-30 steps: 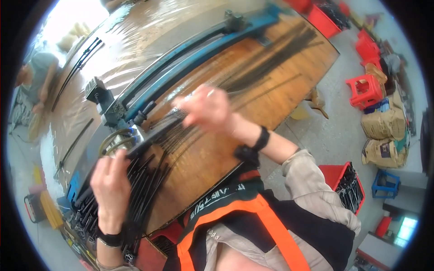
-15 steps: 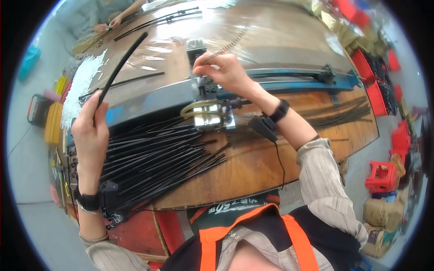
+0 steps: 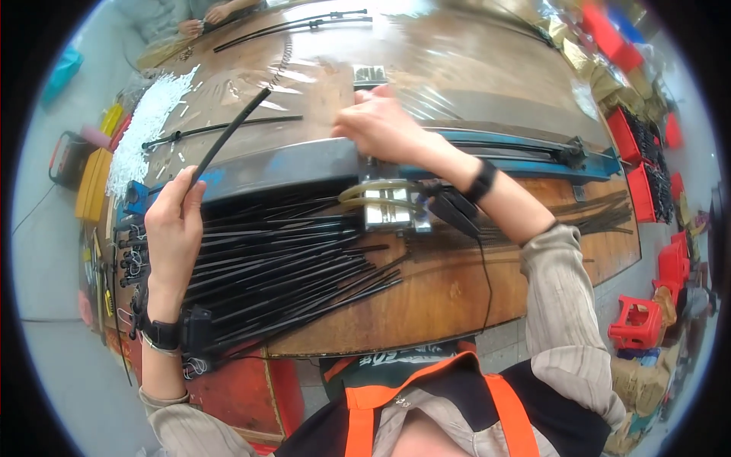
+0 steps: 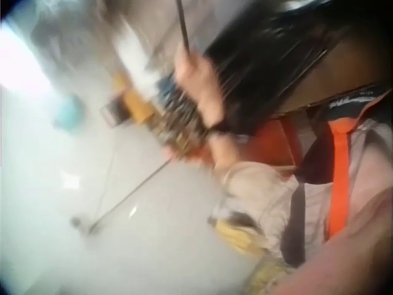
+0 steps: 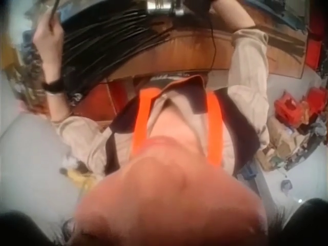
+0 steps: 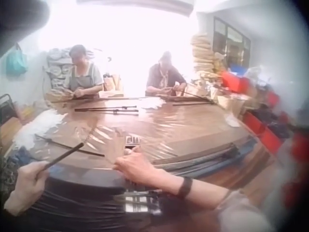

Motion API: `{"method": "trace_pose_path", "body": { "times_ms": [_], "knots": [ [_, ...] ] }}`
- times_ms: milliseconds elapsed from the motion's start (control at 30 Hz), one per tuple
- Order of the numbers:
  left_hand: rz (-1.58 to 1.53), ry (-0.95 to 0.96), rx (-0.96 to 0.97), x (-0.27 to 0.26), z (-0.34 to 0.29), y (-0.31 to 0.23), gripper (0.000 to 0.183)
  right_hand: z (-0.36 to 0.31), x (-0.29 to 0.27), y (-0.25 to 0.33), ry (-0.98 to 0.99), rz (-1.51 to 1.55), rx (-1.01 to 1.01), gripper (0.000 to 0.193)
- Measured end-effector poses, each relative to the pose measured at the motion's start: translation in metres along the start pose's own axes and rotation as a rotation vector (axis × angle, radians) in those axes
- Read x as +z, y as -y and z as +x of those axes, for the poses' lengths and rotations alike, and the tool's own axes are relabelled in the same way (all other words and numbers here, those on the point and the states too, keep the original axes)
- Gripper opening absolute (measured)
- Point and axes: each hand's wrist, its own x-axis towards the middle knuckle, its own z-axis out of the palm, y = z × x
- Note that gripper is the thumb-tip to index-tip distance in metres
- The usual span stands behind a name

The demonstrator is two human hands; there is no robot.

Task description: Using a manual sliding cutter machine to cut bundles of black cables to a specific length.

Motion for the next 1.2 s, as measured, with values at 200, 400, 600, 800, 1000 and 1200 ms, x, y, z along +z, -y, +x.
{"method": "trace_pose_path", "body": {
  "times_ms": [200,400,600,800,1000,1200],
  "knots": [
    [0.028,0.075,0.044,0.010,0.004,0.033,0.022,-0.149,-0.051,-0.089,-0.285,-0.361,0.109,0.014],
    [-0.016,0.179,0.409,0.108,0.047,-0.020,0.011,-0.249,-0.111,-0.133,-0.276,-0.505,0.394,0.004],
    [-0.112,0.188,0.340,0.140,0.066,-0.027,0.017,-0.270,-0.101,-0.149,-0.341,-0.448,0.431,0.006],
    [-0.132,0.205,0.289,0.157,0.063,-0.031,0.021,-0.270,-0.088,-0.152,-0.382,-0.409,0.477,0.010],
    [-0.168,0.151,0.311,0.159,0.059,-0.029,0.022,-0.277,-0.092,-0.147,-0.335,-0.382,0.562,0.012],
    [-0.088,0.232,0.332,0.153,0.060,-0.027,0.021,-0.227,-0.079,-0.062,-0.303,-0.448,0.337,0.035]
  ]
}}
